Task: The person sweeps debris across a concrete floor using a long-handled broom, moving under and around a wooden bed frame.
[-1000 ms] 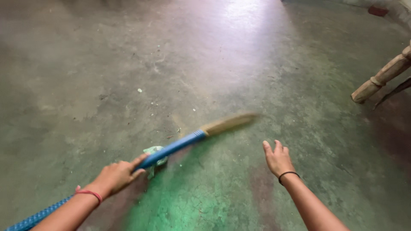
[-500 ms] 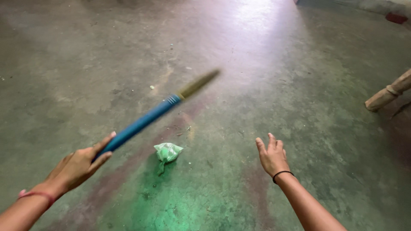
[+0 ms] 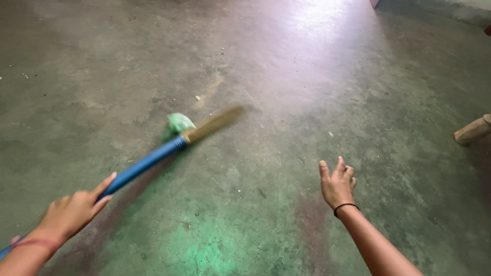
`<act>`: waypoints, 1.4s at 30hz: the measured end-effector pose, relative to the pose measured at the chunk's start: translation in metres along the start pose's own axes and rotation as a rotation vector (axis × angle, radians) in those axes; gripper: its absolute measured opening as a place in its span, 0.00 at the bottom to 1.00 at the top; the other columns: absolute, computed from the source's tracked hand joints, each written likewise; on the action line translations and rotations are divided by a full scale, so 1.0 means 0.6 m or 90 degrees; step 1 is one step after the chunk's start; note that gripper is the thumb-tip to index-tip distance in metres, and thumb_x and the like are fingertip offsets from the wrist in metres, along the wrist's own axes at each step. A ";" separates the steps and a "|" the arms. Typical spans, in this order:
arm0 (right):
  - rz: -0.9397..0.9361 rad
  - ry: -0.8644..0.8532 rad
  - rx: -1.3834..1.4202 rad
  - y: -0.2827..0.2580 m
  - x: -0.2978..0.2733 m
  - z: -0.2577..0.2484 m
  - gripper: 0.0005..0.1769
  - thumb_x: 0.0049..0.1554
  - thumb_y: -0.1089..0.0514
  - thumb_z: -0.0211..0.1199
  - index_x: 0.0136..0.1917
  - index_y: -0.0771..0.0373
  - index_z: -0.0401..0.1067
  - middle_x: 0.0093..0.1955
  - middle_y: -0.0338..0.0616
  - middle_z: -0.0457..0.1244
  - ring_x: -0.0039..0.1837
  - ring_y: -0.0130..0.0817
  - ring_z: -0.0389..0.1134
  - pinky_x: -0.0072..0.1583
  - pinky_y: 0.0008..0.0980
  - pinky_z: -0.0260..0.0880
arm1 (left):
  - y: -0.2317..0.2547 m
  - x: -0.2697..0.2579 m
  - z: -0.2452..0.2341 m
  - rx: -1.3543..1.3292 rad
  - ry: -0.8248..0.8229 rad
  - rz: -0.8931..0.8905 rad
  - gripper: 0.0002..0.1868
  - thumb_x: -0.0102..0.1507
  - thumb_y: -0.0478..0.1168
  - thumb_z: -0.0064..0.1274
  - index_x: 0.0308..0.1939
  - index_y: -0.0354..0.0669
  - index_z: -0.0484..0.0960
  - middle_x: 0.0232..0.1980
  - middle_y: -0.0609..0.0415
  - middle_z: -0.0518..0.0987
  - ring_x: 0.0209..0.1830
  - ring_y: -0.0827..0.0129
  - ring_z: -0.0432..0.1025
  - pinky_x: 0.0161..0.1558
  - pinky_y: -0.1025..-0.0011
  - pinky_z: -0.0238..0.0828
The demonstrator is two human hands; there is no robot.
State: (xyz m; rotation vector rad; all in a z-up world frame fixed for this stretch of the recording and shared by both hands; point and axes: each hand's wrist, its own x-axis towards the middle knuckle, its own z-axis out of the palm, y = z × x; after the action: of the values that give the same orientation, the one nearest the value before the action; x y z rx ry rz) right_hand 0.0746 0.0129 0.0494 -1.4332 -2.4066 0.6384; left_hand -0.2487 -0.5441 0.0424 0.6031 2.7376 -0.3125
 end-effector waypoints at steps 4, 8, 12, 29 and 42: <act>-0.024 -0.051 -0.004 -0.050 -0.014 0.002 0.48 0.62 0.27 0.42 0.83 0.56 0.40 0.80 0.58 0.40 0.79 0.62 0.42 0.74 0.60 0.50 | 0.080 0.047 -0.070 -0.077 0.119 -0.017 0.35 0.68 0.65 0.35 0.80 0.89 0.46 0.46 0.50 0.86 0.45 0.50 0.82 0.46 0.50 0.81; -0.072 -0.049 0.012 -0.078 -0.025 0.013 0.48 0.62 0.27 0.43 0.83 0.56 0.41 0.80 0.58 0.41 0.78 0.62 0.43 0.75 0.58 0.50 | 0.141 0.025 -0.109 -0.088 0.153 0.031 0.34 0.68 0.65 0.35 0.80 0.88 0.46 0.45 0.46 0.84 0.43 0.46 0.81 0.44 0.48 0.79; -0.098 -0.051 0.009 -0.067 -0.019 0.022 0.49 0.61 0.26 0.41 0.83 0.56 0.41 0.78 0.58 0.43 0.77 0.62 0.45 0.74 0.58 0.49 | 0.157 -0.026 -0.087 -0.045 0.238 0.225 0.36 0.67 0.60 0.40 0.78 0.84 0.46 0.38 0.48 0.79 0.31 0.49 0.79 0.35 0.52 0.79; -0.041 -0.006 0.015 0.022 0.004 0.022 0.49 0.63 0.26 0.41 0.83 0.59 0.41 0.79 0.63 0.43 0.78 0.68 0.44 0.75 0.61 0.45 | 0.142 0.073 0.017 -0.178 0.182 -0.037 0.35 0.67 0.61 0.41 0.79 0.78 0.52 0.42 0.40 0.85 0.41 0.40 0.80 0.43 0.44 0.77; 0.086 -0.394 0.732 -0.194 -0.120 0.020 0.34 0.62 0.33 0.62 0.58 0.68 0.67 0.46 0.49 0.66 0.40 0.36 0.66 0.41 0.37 0.74 | 0.675 0.052 -0.113 -0.848 0.054 0.289 0.35 0.69 0.61 0.31 0.81 0.68 0.53 0.65 0.42 0.75 0.69 0.51 0.64 0.70 0.54 0.57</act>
State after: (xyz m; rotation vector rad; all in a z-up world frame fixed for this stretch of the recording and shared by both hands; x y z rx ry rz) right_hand 0.0148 -0.1017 0.0964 -0.9036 -1.6025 2.2489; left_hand -0.1150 -0.1547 0.0366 0.7318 2.0814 1.4941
